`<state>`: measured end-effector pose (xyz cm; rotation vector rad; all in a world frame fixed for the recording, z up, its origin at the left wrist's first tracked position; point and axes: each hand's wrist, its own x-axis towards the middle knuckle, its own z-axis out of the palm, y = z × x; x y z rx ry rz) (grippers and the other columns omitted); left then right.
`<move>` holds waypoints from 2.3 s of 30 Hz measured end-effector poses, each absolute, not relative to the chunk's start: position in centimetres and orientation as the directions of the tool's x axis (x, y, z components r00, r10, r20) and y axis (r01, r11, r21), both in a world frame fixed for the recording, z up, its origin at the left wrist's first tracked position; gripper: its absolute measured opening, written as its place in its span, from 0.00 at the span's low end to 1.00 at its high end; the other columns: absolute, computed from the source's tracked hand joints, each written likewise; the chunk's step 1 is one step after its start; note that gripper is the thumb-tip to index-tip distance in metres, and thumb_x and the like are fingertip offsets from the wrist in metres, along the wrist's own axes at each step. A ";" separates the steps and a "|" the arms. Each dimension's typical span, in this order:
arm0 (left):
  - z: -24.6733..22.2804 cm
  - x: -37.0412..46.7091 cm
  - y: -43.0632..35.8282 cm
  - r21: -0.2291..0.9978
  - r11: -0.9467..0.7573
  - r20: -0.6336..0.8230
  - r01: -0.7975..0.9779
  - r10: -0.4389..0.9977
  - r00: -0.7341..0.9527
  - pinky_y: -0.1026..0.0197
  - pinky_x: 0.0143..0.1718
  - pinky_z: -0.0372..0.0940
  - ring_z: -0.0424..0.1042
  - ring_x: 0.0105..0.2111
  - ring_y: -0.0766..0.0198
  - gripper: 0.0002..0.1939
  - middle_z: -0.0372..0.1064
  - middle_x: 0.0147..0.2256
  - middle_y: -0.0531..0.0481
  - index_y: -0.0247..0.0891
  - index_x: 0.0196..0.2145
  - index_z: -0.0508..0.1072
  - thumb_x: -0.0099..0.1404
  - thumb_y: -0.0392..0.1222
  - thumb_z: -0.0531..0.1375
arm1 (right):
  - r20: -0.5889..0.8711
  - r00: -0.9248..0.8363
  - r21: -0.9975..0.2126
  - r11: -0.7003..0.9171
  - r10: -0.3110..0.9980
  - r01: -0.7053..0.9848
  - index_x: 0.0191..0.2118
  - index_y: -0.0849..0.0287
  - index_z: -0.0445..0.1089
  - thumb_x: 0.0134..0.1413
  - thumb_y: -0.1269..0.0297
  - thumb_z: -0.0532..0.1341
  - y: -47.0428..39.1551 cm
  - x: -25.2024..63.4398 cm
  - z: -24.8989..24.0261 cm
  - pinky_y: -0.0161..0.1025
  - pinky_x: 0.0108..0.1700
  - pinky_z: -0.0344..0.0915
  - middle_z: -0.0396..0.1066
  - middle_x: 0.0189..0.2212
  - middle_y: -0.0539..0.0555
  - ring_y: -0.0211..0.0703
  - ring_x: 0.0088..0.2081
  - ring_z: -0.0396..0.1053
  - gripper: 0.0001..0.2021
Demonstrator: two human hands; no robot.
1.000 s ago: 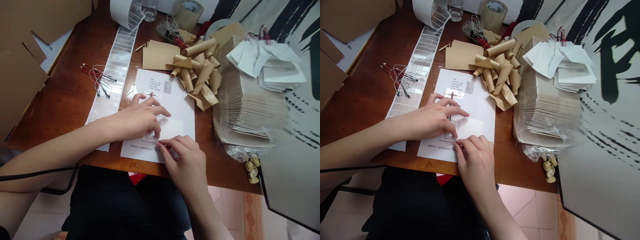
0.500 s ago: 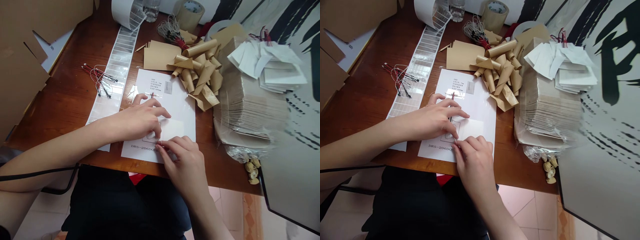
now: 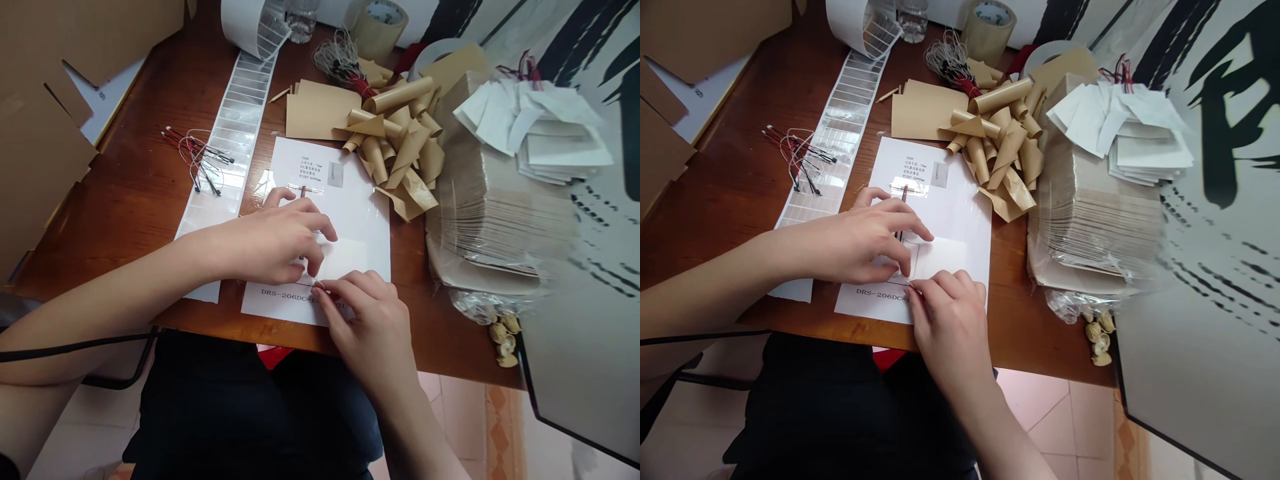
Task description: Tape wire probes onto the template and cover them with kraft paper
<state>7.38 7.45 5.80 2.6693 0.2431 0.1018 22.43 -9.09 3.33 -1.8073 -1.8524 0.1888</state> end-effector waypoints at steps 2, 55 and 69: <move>6.2 7.3 7.6 0.461 -0.874 0.004 0.153 0.174 0.985 0.43 0.60 0.46 0.66 0.56 0.50 0.06 0.75 0.54 0.48 0.46 0.32 0.83 0.65 0.37 0.66 | 0.282 0.054 -0.469 0.088 0.958 0.879 0.36 0.57 0.77 0.64 0.69 0.65 -9.1 22.5 3.4 0.41 0.37 0.59 0.73 0.28 0.49 0.42 0.32 0.65 0.05; 6.6 7.4 8.1 0.574 -0.771 -0.145 0.275 0.236 0.961 0.62 0.29 0.58 0.69 0.30 0.66 0.08 0.73 0.32 0.52 0.39 0.33 0.80 0.61 0.31 0.61 | 0.461 0.165 -0.495 0.098 0.872 0.863 0.37 0.61 0.77 0.63 0.73 0.62 -10.6 21.3 3.4 0.34 0.24 0.58 0.64 0.18 0.45 0.33 0.20 0.60 0.06; 6.1 7.9 7.1 0.657 -0.748 0.037 0.090 0.150 0.988 0.63 0.34 0.60 0.68 0.31 0.67 0.03 0.69 0.32 0.52 0.39 0.35 0.81 0.65 0.40 0.68 | 0.335 0.015 -0.373 0.118 0.942 0.920 0.45 0.61 0.81 0.63 0.74 0.56 -9.6 23.4 2.0 0.35 0.24 0.52 0.59 0.23 0.47 0.36 0.23 0.57 0.15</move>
